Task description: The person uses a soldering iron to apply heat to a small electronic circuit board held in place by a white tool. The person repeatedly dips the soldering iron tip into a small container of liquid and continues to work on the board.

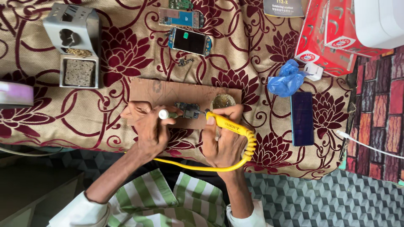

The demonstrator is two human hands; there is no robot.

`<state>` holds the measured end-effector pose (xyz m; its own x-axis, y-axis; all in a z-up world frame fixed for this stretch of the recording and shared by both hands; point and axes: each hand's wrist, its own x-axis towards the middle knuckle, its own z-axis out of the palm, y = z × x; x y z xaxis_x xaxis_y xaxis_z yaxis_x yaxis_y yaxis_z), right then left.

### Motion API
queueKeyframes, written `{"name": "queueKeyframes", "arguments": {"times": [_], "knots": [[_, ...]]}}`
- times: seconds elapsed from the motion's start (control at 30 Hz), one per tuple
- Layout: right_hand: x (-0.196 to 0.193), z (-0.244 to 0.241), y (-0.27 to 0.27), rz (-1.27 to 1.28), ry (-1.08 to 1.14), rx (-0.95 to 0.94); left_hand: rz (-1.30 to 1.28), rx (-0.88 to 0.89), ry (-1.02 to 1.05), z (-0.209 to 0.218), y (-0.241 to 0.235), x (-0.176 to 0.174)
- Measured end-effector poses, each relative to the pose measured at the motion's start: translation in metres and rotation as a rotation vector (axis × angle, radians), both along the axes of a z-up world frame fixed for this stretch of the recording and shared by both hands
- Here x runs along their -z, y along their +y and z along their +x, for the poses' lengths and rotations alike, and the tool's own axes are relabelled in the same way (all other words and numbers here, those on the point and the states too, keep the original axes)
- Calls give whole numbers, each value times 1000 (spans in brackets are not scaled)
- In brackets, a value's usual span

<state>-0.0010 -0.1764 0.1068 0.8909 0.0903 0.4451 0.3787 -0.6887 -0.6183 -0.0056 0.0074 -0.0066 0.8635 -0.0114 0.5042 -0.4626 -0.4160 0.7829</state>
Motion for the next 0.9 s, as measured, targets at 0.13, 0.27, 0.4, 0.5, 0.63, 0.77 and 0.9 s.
{"name": "queueKeyframes", "arguments": {"times": [0.13,0.27,0.4,0.5,0.63,0.77,0.9], "knots": [[-2,3,7,-55,-62,42,-64,19,18,0,-2,1],[-3,5,16,143,115,119,117,-76,-141,7,-4,-5],[-3,2,21,155,-16,131,35,-53,-133,6,-5,-11],[-2,5,14,250,32,62,22,-70,-145,4,-7,-9],[-4,19,4,124,9,58,-121,-1,-113,10,-7,-8],[-6,15,0,-46,-172,46,-172,-17,-218,4,-9,-10],[-3,9,6,80,-114,75,-87,-128,-180,2,-5,-11]]}}
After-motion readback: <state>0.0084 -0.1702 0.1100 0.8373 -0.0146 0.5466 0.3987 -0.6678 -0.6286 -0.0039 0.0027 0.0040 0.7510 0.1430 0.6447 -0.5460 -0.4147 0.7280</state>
